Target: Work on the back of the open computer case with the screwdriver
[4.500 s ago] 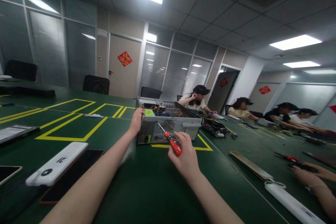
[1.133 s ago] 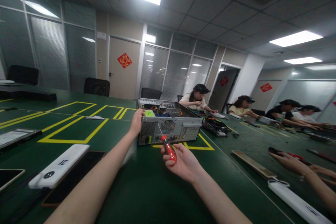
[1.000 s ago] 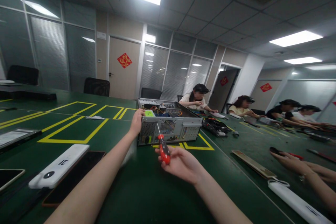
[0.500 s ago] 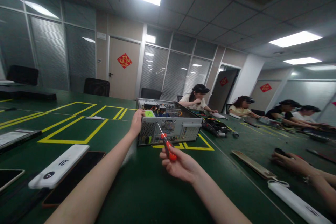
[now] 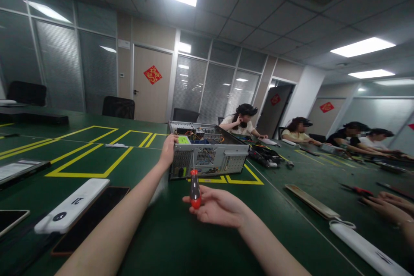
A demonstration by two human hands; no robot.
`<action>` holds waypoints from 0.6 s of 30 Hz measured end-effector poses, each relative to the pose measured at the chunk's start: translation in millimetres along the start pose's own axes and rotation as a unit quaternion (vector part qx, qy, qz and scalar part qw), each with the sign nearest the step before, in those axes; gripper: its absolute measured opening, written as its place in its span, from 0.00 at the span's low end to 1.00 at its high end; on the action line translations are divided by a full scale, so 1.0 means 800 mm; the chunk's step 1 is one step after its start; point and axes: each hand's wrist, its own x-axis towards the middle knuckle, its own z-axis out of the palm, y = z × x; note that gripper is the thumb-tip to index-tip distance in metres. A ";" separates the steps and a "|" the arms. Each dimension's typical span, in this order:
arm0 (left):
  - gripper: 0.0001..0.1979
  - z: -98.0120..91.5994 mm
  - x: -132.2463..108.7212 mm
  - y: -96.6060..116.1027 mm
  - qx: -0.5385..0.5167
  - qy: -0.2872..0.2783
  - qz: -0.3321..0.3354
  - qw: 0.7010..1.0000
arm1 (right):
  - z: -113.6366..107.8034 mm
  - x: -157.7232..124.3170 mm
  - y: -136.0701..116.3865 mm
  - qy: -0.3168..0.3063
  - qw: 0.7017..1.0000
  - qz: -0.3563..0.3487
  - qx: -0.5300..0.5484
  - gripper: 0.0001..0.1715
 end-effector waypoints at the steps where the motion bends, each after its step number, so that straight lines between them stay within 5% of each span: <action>1: 0.16 0.000 0.000 0.001 0.000 0.000 -0.001 1.000 | -0.002 0.001 0.000 -0.002 1.000 -0.003 -0.009 0.28; 8: 0.15 0.001 0.000 0.001 -0.007 0.001 0.000 1.000 | -0.014 0.005 0.000 0.009 0.998 -0.062 -0.022 0.27; 18: 0.18 0.003 0.000 -0.004 0.002 0.009 0.006 1.000 | -0.013 0.007 0.001 0.043 0.998 -0.039 0.018 0.17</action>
